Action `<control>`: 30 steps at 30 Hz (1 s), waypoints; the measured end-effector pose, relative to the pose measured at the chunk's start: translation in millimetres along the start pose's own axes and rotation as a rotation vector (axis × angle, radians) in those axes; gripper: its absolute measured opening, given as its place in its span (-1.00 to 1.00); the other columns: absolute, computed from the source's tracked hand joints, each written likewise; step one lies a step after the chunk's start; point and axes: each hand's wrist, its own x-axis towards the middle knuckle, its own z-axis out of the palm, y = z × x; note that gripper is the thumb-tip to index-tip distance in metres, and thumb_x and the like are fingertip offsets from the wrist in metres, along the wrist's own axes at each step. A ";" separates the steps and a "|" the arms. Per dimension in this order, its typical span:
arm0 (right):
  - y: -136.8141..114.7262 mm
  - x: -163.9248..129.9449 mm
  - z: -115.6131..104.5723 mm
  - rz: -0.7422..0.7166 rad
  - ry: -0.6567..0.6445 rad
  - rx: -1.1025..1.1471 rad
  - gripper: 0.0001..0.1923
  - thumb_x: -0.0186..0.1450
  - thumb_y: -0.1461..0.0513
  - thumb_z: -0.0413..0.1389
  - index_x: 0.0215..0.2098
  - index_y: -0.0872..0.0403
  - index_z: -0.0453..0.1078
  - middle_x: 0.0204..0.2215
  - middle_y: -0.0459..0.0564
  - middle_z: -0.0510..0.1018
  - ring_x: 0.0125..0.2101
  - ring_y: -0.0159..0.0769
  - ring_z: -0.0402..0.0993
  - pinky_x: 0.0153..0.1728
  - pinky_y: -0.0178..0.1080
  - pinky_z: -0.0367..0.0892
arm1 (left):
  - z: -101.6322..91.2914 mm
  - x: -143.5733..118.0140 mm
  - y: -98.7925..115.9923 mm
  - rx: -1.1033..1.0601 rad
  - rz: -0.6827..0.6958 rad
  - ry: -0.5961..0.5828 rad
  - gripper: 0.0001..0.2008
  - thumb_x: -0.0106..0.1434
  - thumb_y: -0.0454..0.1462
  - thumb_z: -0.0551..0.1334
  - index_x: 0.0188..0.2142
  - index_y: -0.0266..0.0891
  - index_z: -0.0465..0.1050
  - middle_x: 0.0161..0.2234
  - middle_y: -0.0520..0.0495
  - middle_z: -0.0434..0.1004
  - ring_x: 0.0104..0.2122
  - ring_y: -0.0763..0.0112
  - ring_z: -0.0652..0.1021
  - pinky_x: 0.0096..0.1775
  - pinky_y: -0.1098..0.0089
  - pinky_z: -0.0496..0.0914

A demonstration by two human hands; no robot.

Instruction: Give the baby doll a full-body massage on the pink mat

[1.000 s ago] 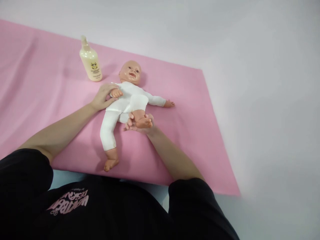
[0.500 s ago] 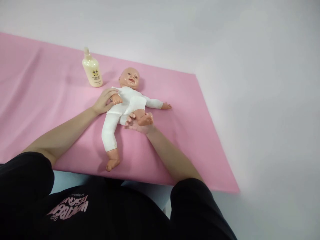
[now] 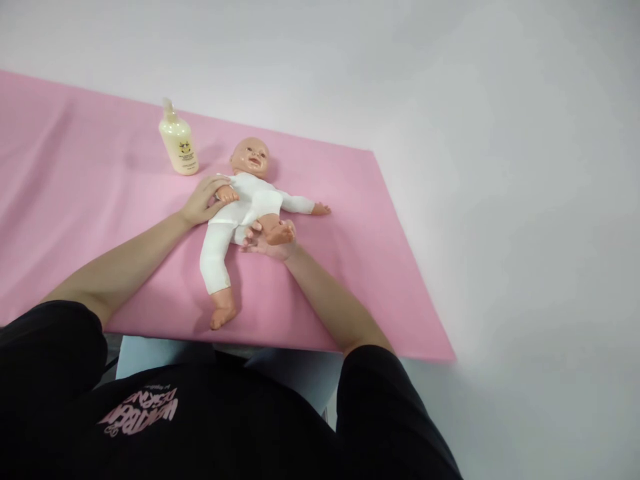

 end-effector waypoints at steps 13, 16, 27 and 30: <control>2.1 -1.7 -5.8 0.014 0.194 -0.104 -0.41 0.06 -0.27 0.27 -0.34 -0.06 0.16 -0.32 -0.10 0.41 -0.15 -0.12 0.45 0.31 0.27 0.13 | 4.2 -0.3 -3.9 0.005 -0.001 0.025 -0.33 0.44 0.19 0.07 0.24 -0.27 0.39 0.18 -0.45 0.53 0.18 -0.10 0.52 0.24 -0.17 0.34; 1.5 -1.8 -7.2 0.001 0.103 -0.094 -0.40 0.04 -0.25 0.30 -0.33 -0.06 0.17 -0.29 -0.09 0.42 -0.13 -0.13 0.46 0.30 0.21 0.18 | 5.6 -0.6 -5.8 -0.008 0.013 0.036 -0.36 0.45 0.16 0.09 0.25 -0.26 0.38 0.18 -0.47 0.52 0.19 -0.10 0.51 0.24 -0.18 0.34; 0.8 -1.0 -12.1 0.015 0.075 -0.052 -0.38 -0.03 -0.21 0.36 -0.33 -0.05 0.19 -0.25 -0.06 0.51 -0.12 -0.11 0.51 0.17 0.11 0.34 | 8.2 -2.5 -12.1 -0.016 0.021 0.050 -0.36 0.43 0.16 0.12 0.26 -0.23 0.38 0.17 -0.42 0.53 0.21 -0.08 0.50 0.26 -0.16 0.35; -0.1 -0.3 -9.6 0.012 0.022 -0.027 -0.39 -0.05 -0.16 0.40 -0.34 -0.04 0.21 -0.21 -0.03 0.54 -0.09 -0.07 0.54 0.13 0.09 0.40 | 7.4 -2.1 -10.2 -0.019 0.009 0.053 -0.34 0.42 0.19 0.10 0.26 -0.22 0.38 0.17 -0.42 0.53 0.20 -0.10 0.51 0.25 -0.18 0.36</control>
